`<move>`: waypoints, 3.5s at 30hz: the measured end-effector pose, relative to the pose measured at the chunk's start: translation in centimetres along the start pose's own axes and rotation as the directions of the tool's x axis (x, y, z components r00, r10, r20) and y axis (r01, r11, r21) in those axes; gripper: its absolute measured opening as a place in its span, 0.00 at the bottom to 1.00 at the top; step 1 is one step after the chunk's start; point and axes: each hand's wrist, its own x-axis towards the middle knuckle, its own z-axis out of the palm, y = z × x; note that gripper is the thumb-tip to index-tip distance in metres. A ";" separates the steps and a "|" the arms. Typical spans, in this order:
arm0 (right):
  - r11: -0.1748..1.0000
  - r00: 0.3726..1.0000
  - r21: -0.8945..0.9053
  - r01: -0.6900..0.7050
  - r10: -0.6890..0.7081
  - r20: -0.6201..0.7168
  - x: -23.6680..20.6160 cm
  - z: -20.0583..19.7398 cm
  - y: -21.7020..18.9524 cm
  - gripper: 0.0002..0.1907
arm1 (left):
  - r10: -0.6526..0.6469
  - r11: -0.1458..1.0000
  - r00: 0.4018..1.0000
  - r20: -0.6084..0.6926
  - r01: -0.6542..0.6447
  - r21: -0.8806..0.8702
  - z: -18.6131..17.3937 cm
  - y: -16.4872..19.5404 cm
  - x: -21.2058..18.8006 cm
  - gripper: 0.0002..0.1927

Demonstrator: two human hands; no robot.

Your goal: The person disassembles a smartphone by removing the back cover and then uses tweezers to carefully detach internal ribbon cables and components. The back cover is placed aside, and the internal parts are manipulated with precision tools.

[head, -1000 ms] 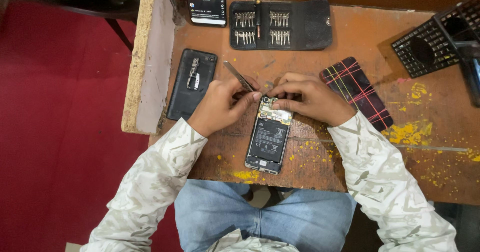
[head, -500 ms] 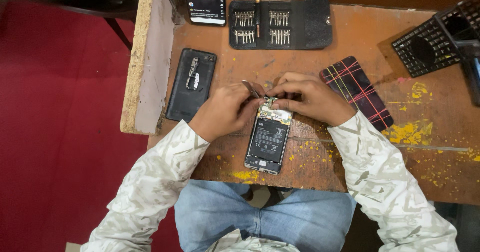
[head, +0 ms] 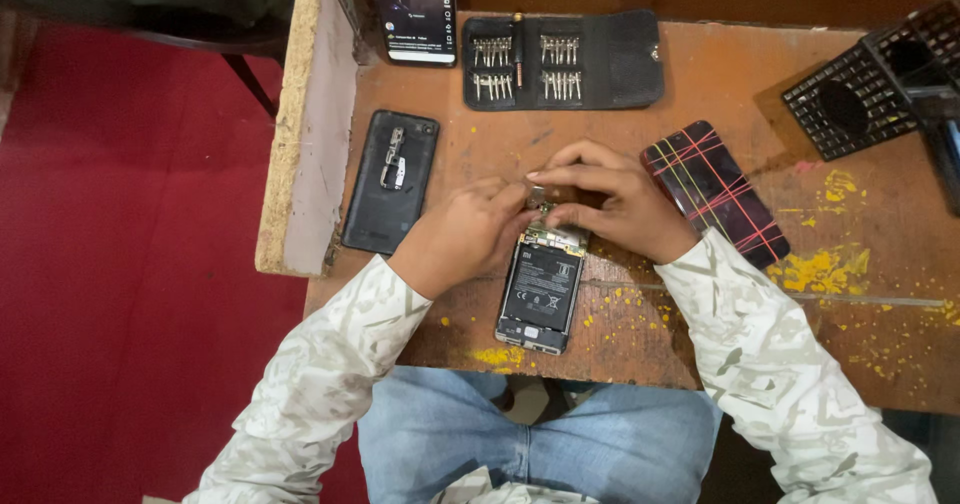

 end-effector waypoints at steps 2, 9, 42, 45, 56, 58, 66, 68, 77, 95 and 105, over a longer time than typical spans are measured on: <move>0.999 1.000 0.046 0.003 -0.002 -0.019 0.2 0.1 -0.3 0.21 | 0.052 0.999 0.999 -0.010 -0.052 0.012 0.2 -0.2 0.0 0.09; 0.954 0.971 -0.253 0.161 -0.198 -0.131 0.2 1.2 -1.3 0.13 | 0.003 1.000 1.000 -0.006 -0.003 -0.023 0.0 0.1 -0.2 0.12; 0.995 0.990 -0.012 0.096 -0.097 -0.103 -0.8 1.6 2.0 0.12 | 0.221 0.192 0.915 0.338 0.299 -0.935 -3.2 -0.7 4.6 0.14; 0.994 0.989 -0.009 0.109 -0.109 -0.098 -0.8 1.6 1.8 0.12 | 0.181 0.138 0.906 0.384 0.363 -0.922 -3.5 -0.4 4.3 0.15; 0.993 0.990 -0.002 0.120 -0.120 -0.079 -0.8 1.4 1.9 0.11 | 0.202 0.162 0.925 0.322 0.292 -0.942 -3.2 -0.7 4.4 0.12; 0.996 0.992 0.020 0.086 -0.083 -0.098 -0.7 1.6 2.0 0.11 | 0.157 0.164 0.929 0.336 0.311 -0.936 -3.4 -0.5 4.4 0.13; 0.995 0.965 -0.039 -0.093 0.081 -0.248 -0.1 1.9 1.3 0.12 | 0.036 0.332 0.999 0.008 -0.004 -0.943 -3.8 -1.3 4.4 0.13; 0.996 0.966 -0.008 -0.088 0.084 -0.244 0.0 1.9 1.1 0.14 | -0.010 0.291 0.999 -0.043 -0.038 -0.956 -3.4 -1.8 4.4 0.12; 0.982 0.976 -0.048 -0.185 0.177 -0.130 0.3 1.9 1.3 0.15 | -0.077 0.239 0.997 0.030 0.048 -0.970 -1.3 -1.6 4.5 0.09; 0.975 0.972 0.048 -0.217 0.220 -0.084 0.5 1.3 1.9 0.13 | -0.053 0.886 0.997 -0.054 0.022 -0.463 -4.7 0.2 5.4 0.07; 0.983 0.987 -0.095 -0.156 0.151 -0.063 0.5 1.1 1.8 0.12 | -0.090 0.896 0.996 0.003 0.082 -0.436 -4.9 0.4 5.4 0.07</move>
